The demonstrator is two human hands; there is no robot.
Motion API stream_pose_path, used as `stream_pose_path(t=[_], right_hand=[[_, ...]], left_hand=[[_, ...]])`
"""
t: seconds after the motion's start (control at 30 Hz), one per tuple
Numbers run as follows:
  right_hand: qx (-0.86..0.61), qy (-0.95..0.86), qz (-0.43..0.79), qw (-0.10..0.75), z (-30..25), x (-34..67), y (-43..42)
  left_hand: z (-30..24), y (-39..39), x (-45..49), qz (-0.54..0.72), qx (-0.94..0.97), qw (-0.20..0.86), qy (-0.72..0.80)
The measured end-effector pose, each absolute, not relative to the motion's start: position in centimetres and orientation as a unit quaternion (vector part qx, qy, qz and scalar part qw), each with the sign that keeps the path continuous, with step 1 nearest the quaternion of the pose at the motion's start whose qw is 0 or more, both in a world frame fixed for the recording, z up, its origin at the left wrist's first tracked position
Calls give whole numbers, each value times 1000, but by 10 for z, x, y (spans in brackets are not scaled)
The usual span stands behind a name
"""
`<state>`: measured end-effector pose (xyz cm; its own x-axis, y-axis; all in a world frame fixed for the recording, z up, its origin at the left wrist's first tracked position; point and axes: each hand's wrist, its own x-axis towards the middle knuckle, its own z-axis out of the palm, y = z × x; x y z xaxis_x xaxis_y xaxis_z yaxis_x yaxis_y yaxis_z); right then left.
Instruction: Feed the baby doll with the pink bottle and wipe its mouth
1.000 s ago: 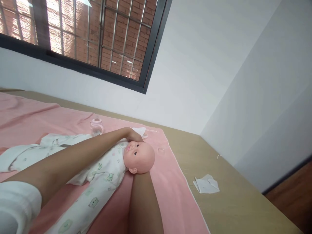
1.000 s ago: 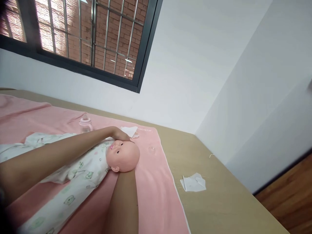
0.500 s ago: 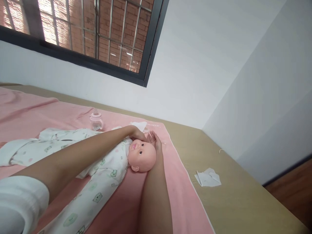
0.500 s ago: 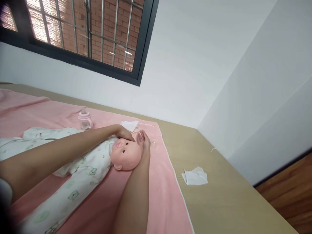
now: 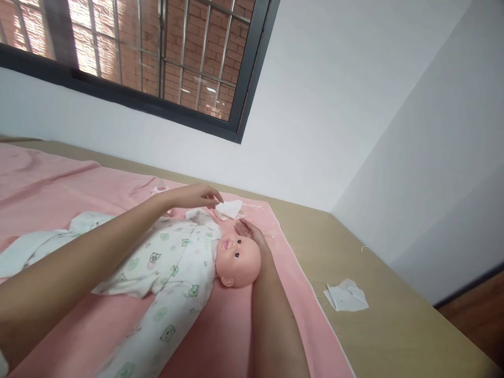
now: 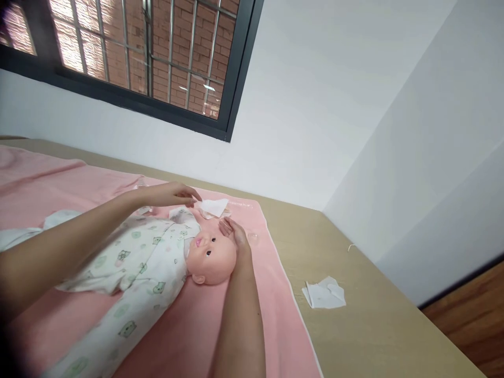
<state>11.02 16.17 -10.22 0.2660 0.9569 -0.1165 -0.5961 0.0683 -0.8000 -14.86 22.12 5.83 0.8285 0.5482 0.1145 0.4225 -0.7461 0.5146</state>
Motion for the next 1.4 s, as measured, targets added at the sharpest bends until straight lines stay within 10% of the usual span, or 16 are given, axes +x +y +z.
stream_pose_path(t=[0.57,0.93,1.4], right_hand=[[-411,-336,547,647,-82,107,172],[-620,-407,304,598,-42,116,155],[-548,-630,140,533,46,47,118]], left_hand=[[49,209,-198,226,904,207,298],[49,200,-196,195,917,190,292],[34,189,-179,331,901,180,216]])
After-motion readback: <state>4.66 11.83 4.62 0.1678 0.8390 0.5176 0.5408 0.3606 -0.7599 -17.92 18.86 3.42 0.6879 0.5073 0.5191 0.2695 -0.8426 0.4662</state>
